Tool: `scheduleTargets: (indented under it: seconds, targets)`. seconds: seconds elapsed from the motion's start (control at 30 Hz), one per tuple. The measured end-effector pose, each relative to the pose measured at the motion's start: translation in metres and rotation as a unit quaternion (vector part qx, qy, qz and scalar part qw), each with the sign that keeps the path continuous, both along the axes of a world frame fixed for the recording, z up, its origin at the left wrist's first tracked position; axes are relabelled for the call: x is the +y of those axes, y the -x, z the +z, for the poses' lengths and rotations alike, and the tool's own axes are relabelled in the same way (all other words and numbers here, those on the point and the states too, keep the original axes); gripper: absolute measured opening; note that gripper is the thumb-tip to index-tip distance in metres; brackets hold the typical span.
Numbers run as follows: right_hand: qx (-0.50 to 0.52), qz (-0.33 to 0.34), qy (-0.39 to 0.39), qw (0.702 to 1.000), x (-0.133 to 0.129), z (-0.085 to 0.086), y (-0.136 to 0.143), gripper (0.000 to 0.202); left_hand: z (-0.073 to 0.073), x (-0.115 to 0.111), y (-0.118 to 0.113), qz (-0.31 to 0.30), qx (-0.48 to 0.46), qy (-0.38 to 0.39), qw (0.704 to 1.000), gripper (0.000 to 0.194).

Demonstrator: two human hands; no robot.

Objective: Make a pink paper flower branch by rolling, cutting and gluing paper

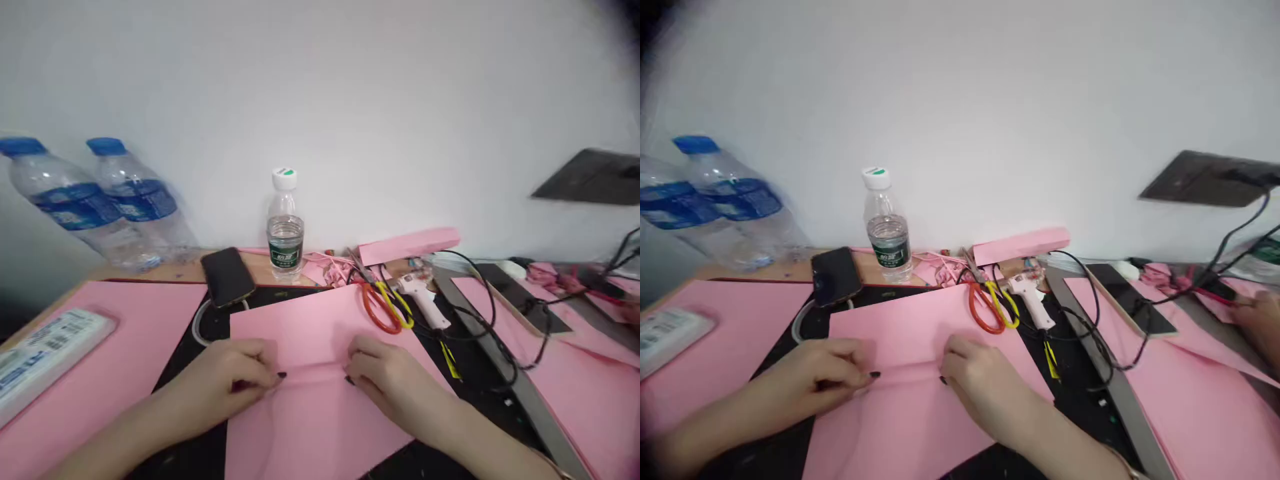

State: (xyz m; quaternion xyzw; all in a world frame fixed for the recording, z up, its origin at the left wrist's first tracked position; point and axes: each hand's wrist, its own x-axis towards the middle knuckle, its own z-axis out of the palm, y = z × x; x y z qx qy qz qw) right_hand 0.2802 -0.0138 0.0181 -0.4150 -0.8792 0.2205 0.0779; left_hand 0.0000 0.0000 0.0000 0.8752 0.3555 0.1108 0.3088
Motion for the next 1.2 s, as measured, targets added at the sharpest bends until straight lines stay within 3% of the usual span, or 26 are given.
scheduleTargets:
  seconds: [1.2]
  targets:
    - [0.020, -0.019, 0.000, 1.000, -0.0015, -0.0004, -0.0020, 0.018, 0.0005, 0.0022, 0.0008, -0.001, -0.022, 0.022, 1.000, 0.020]
